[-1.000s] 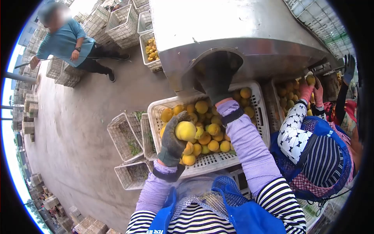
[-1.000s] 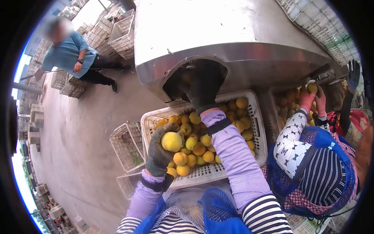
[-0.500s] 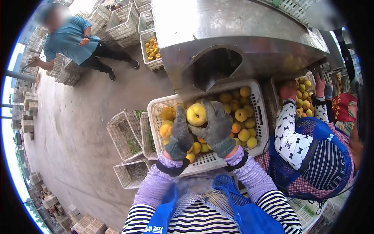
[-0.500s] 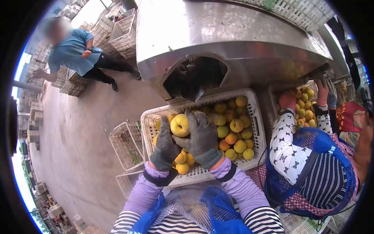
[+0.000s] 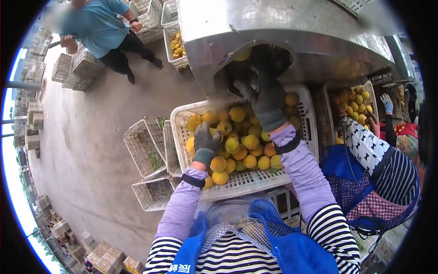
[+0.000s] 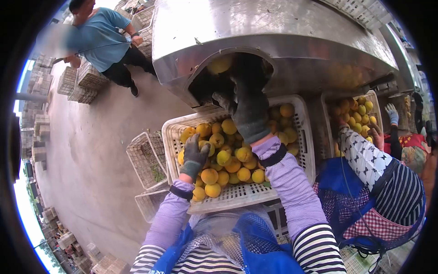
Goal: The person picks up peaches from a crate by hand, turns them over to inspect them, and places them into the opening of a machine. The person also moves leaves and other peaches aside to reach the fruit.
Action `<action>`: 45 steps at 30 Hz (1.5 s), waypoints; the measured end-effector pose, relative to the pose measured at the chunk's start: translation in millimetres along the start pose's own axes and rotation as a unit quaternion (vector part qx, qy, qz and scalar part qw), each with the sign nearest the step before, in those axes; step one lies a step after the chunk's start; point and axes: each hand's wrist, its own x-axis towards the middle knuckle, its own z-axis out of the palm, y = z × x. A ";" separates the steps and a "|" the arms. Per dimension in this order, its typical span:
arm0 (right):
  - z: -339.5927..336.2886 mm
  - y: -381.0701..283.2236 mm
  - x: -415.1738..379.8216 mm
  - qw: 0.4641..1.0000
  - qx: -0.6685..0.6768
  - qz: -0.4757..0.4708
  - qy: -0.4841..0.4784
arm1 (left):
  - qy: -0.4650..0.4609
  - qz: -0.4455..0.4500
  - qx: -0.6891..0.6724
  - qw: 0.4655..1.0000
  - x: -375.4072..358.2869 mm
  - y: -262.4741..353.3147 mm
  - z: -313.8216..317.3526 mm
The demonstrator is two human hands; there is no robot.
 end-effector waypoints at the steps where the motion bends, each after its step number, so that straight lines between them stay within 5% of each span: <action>1: 5.1 16.4 -23.5 0.998 -0.035 -0.042 -0.023 | -0.137 -0.039 -0.018 0.990 9.8 23.5 -14.9; 4: 46.5 63.1 -79.4 0.967 -0.153 -0.120 -0.164 | -0.262 0.012 0.103 0.959 17.9 33.2 3.5; 7: 113.6 122.9 -104.4 0.987 -0.054 -0.059 -0.139 | -0.242 0.028 0.129 0.961 18.0 34.2 -5.3; 8: 133.1 138.2 -107.6 0.977 -0.116 -0.087 -0.154 | -0.233 0.031 0.132 0.963 18.5 33.2 -9.7; 11: 162.8 159.4 -105.6 0.943 -0.225 -0.109 -0.219 | -0.121 -0.001 -0.163 0.979 5.1 7.6 -5.6; 13: 144.3 148.0 -95.3 0.931 -0.198 -0.049 -0.303 | -0.138 -0.053 -0.365 0.919 -9.4 4.3 -20.8; 16: 79.6 107.3 -107.4 0.977 -0.044 0.019 -0.209 | -0.061 0.025 -0.414 0.908 -27.1 -18.6 -10.8; 18: 46.2 84.7 -107.7 0.919 0.224 0.131 -0.297 | 0.061 0.237 -0.233 0.941 -32.0 -5.5 -28.8; 19: 29.5 74.0 -112.1 0.857 0.352 0.187 -0.327 | -0.063 0.131 -0.399 0.905 -38.6 7.2 -41.5; 22: -1.3 27.9 -128.7 0.831 0.401 0.229 -0.311 | -0.191 -0.096 -0.641 0.737 -47.5 44.1 -65.7; 26: -19.7 9.2 -136.8 0.917 0.277 0.107 -0.266 | -0.177 -0.039 -0.668 0.722 -44.2 60.2 -81.7; 29: -35.8 -5.9 -129.1 0.932 0.269 0.061 -0.236 | -0.240 -0.085 -0.712 0.654 -40.1 72.9 -103.9; 31: -36.0 -5.5 -129.1 0.950 0.228 0.047 -0.210 | -0.304 0.025 -0.594 0.744 -39.5 70.1 -111.2; 34: -42.2 -6.1 -120.9 0.955 0.201 0.083 -0.201 | -0.265 0.040 -0.566 0.780 -44.2 80.8 -101.7; 36: -47.9 -10.5 -114.5 0.957 0.166 0.083 -0.221 | -0.154 0.018 -0.609 0.778 -44.3 90.6 -98.6; 38: -57.8 -19.0 -108.0 0.959 0.098 0.051 -0.261 | -0.141 0.120 -0.535 0.824 -40.5 90.8 -100.5; 41: -64.8 -23.6 -111.8 0.976 0.131 0.000 -0.174 | -0.204 0.022 -0.646 0.735 -34.8 97.3 -108.9; 45: -59.5 -31.6 -115.4 0.993 0.075 -0.014 -0.094 | -0.226 0.007 -0.682 0.696 -19.5 107.2 -119.7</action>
